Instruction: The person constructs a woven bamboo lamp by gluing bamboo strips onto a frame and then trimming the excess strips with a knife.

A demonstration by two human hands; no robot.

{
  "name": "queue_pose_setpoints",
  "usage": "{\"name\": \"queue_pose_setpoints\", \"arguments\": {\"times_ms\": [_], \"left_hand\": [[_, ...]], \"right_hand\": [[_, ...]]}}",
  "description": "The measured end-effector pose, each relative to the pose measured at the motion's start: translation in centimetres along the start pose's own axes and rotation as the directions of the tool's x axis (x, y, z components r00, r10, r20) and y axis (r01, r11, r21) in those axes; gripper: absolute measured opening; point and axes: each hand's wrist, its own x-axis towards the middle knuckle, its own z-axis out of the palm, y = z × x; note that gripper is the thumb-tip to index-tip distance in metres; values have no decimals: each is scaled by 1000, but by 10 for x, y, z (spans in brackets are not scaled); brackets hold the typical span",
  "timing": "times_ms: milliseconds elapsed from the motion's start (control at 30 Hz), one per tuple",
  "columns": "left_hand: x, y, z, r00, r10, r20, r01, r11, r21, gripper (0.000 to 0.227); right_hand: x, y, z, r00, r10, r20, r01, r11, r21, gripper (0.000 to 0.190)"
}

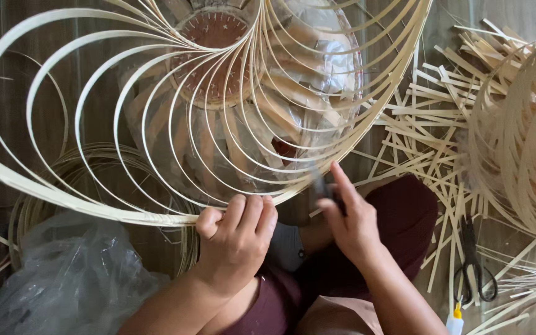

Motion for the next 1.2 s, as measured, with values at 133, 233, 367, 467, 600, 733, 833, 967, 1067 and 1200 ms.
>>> {"name": "queue_pose_setpoints", "arguments": {"times_ms": [133,233,367,467,600,733,833,967,1067,1200], "left_hand": [[-1,0,0,1000,-13,-6,13,1000,-7,13],[0,-1,0,1000,-1,1,1,1000,-19,14],[-2,-2,0,1000,-15,-17,15,1000,-7,18],[-1,-2,0,1000,-21,-6,21,999,-31,21],[-1,-2,0,1000,-18,-17,18,999,-34,21],[-1,-1,0,1000,0,-17,0,999,-37,20],[1,0,0,1000,21,-23,-22,999,-26,19],[5,3,0,999,21,-42,-21,1000,-7,17],[5,3,-4,999,33,-18,-33,999,5,18],[5,1,-8,1000,20,-9,-20,1000,12,18]], "right_hand": [[1,3,-12,978,-208,-5,204,965,-164,62],[6,5,-20,972,-236,0,233,959,-159,62],[9,7,-23,994,-70,84,72,997,-22,60],[10,9,-24,995,7,103,-10,999,35,61],[11,12,-26,992,-84,94,83,996,7,64],[12,17,-21,987,-158,18,159,987,-11,59],[13,20,-13,991,-121,-54,119,992,-53,46],[15,23,-5,979,-159,-124,151,986,-65,39],[24,25,-4,965,-142,-219,129,989,-74,35],[30,28,-13,964,-78,-256,80,997,-4,40]]}}
